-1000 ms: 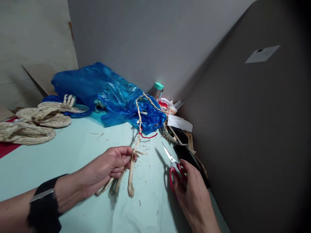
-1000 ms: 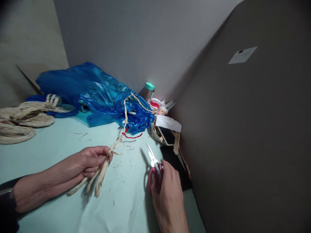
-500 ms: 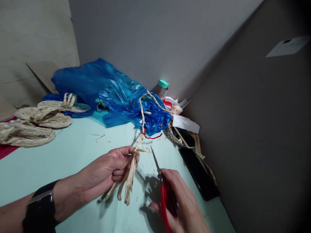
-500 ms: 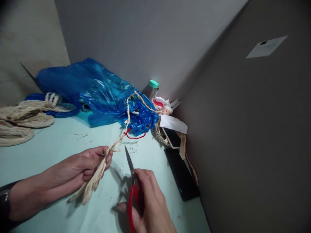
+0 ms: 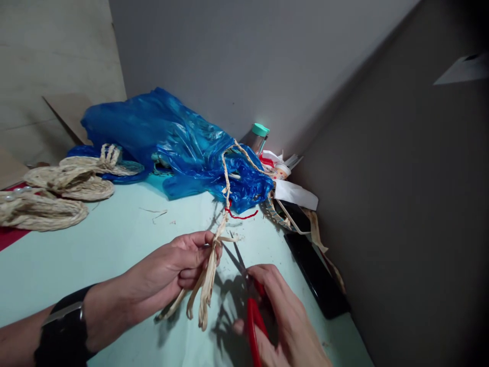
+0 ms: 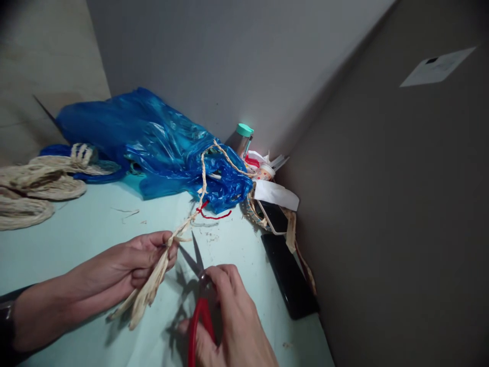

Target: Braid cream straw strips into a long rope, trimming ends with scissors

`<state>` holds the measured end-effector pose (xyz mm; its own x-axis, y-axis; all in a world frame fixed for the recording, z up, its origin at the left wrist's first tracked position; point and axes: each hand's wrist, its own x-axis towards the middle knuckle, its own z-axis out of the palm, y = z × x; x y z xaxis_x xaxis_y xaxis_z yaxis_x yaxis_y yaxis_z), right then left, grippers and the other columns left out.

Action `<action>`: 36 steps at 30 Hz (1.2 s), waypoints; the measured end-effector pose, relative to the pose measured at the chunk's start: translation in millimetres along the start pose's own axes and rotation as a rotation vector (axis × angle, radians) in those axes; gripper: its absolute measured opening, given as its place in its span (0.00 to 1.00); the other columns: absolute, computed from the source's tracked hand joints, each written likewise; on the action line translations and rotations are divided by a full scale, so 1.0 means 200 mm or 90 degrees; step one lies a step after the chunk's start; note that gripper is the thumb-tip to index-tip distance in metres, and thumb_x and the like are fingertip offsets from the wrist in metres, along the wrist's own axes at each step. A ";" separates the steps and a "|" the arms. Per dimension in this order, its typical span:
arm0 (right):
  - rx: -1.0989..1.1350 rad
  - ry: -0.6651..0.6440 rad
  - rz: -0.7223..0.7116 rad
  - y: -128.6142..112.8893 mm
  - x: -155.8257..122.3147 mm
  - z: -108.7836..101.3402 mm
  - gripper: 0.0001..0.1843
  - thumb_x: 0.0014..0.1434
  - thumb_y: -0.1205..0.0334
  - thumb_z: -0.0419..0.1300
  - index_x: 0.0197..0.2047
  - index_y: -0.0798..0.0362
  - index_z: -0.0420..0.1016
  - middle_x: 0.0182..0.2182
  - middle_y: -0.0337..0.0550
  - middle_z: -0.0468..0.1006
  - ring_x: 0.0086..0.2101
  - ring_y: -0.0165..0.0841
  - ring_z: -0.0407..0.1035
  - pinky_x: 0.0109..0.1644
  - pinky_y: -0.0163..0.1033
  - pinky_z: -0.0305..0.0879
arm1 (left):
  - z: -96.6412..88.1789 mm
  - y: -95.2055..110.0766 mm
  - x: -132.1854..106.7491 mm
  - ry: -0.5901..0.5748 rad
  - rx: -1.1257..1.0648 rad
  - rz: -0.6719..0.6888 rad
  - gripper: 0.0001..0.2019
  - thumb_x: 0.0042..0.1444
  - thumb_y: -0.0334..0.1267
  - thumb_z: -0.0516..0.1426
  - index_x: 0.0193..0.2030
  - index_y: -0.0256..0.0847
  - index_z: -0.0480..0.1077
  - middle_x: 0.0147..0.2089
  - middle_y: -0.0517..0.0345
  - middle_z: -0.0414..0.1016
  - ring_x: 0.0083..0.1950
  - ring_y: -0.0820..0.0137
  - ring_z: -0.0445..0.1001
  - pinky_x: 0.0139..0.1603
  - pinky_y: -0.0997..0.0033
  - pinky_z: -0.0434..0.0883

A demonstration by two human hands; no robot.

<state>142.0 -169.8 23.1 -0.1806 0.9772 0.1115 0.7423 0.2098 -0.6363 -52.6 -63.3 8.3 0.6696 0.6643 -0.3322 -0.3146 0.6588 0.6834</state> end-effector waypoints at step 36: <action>-0.226 0.099 -0.127 0.07 0.24 -0.05 0.15 0.58 0.71 0.49 0.49 0.52 0.60 0.38 0.46 0.70 0.35 0.37 0.67 0.36 0.39 0.66 | -0.01 0.00 0.01 0.000 0.013 -0.039 0.10 0.49 0.24 0.62 0.37 0.40 0.74 0.29 0.62 0.69 0.23 0.80 0.61 0.24 0.80 0.61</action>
<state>149.7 -118.9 26.7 -0.2639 0.9037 0.3372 0.8836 0.3667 -0.2911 -51.9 -61.1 6.9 0.6872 0.6231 -0.3734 -0.2593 0.6906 0.6752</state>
